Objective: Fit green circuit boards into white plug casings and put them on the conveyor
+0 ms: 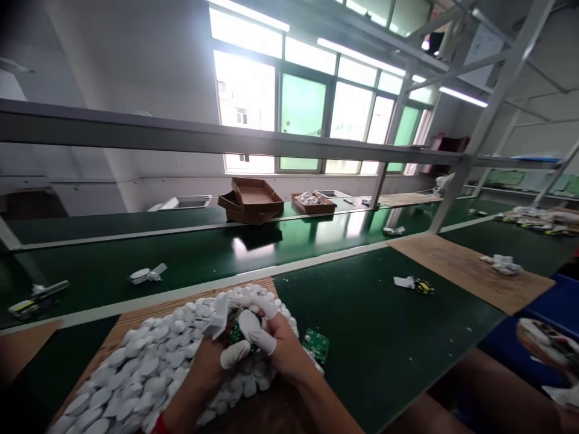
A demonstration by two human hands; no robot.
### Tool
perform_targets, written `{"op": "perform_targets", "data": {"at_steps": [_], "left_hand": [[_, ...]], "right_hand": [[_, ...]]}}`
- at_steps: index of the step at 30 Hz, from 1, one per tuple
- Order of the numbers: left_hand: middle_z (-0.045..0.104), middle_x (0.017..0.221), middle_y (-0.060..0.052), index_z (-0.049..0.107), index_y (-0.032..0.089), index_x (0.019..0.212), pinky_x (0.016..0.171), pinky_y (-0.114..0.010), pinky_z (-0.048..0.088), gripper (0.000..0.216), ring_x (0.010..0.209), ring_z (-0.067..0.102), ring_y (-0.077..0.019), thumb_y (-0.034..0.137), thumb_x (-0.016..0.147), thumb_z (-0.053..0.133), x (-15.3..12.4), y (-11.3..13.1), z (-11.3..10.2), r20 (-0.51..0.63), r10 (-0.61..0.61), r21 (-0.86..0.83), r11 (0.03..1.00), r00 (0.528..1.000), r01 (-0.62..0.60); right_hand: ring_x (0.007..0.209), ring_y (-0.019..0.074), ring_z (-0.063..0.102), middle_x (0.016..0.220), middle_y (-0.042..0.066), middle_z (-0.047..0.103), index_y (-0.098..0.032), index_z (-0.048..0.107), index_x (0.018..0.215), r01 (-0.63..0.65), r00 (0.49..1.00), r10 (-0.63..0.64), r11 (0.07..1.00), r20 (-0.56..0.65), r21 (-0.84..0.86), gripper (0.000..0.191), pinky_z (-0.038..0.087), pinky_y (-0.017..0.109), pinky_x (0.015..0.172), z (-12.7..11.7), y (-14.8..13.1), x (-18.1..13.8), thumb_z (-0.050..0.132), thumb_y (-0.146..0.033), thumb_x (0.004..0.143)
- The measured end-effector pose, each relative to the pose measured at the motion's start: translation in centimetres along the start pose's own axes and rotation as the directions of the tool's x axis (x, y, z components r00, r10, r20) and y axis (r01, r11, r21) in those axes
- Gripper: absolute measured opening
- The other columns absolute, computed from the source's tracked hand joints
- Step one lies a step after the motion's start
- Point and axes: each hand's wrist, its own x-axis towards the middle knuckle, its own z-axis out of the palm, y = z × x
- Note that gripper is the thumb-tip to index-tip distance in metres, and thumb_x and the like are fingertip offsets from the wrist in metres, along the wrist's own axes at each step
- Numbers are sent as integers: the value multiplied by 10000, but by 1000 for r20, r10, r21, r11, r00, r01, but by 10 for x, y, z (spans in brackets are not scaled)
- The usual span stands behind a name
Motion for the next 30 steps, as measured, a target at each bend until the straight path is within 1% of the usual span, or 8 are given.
{"op": "perform_targets", "data": {"at_steps": [4,10,17,20,23,25,27,30], "left_hand": [[731,831,-88,702,174,963,885,-389,512,554,936,650,-312,470,509,814,-3,9,7,61,5,-109,994,998,2],[711,844,-77,691,157,950,800,-359,529,529,863,650,-283,385,500,848,-11,25,5,176,-25,-141,989,984,50],[686,929,-74,670,159,1006,784,-344,520,539,867,633,-267,362,537,841,-17,27,2,226,-23,-2,1000,974,24],[695,897,-58,674,179,1019,817,-338,505,473,916,626,-268,315,590,819,-19,34,4,300,19,21,999,954,-26],[707,858,-64,691,174,983,849,-348,491,405,966,615,-282,282,611,807,-19,38,5,337,67,48,995,939,-88],[712,867,-76,698,161,955,837,-355,501,414,966,621,-293,292,582,823,-16,36,3,289,59,19,998,956,-68],[717,877,-87,699,146,932,815,-361,516,461,941,637,-299,315,529,847,-12,31,-1,162,32,-71,997,986,-21],[725,877,-96,688,141,966,834,-379,522,510,930,655,-293,380,539,834,-4,26,-11,-118,-5,-257,966,993,-25]], "right_hand": [[1170,280,531,1274,73,599,-303,536,1314,-17,1000,18,999,20,-47,648,357,423,1034,4,-8,-2,681,-572,742],[1031,269,594,1165,80,638,-274,505,1339,-74,995,77,995,59,-62,741,455,411,928,6,-14,-4,689,-613,706],[875,272,649,947,79,678,-239,631,1154,-79,992,68,992,109,99,689,518,396,789,4,-13,-8,778,-581,575],[840,279,654,881,76,687,-225,677,1044,-93,994,84,989,77,117,601,518,392,759,0,-10,-12,788,-554,554],[811,286,653,864,79,695,-213,693,1000,-115,993,111,989,40,89,619,520,391,733,-4,-6,-13,804,-574,509],[757,267,652,834,76,698,-207,688,1036,-64,998,64,997,-4,42,619,519,379,704,-5,-4,-11,772,-600,565],[658,227,636,756,63,695,-198,669,1091,39,992,-39,999,-124,-3,557,508,353,650,-6,-5,-8,677,-602,707],[555,172,580,668,35,677,-182,672,1063,145,901,-173,984,-398,-99,416,474,309,586,-11,-11,-1,607,-513,819]]}}
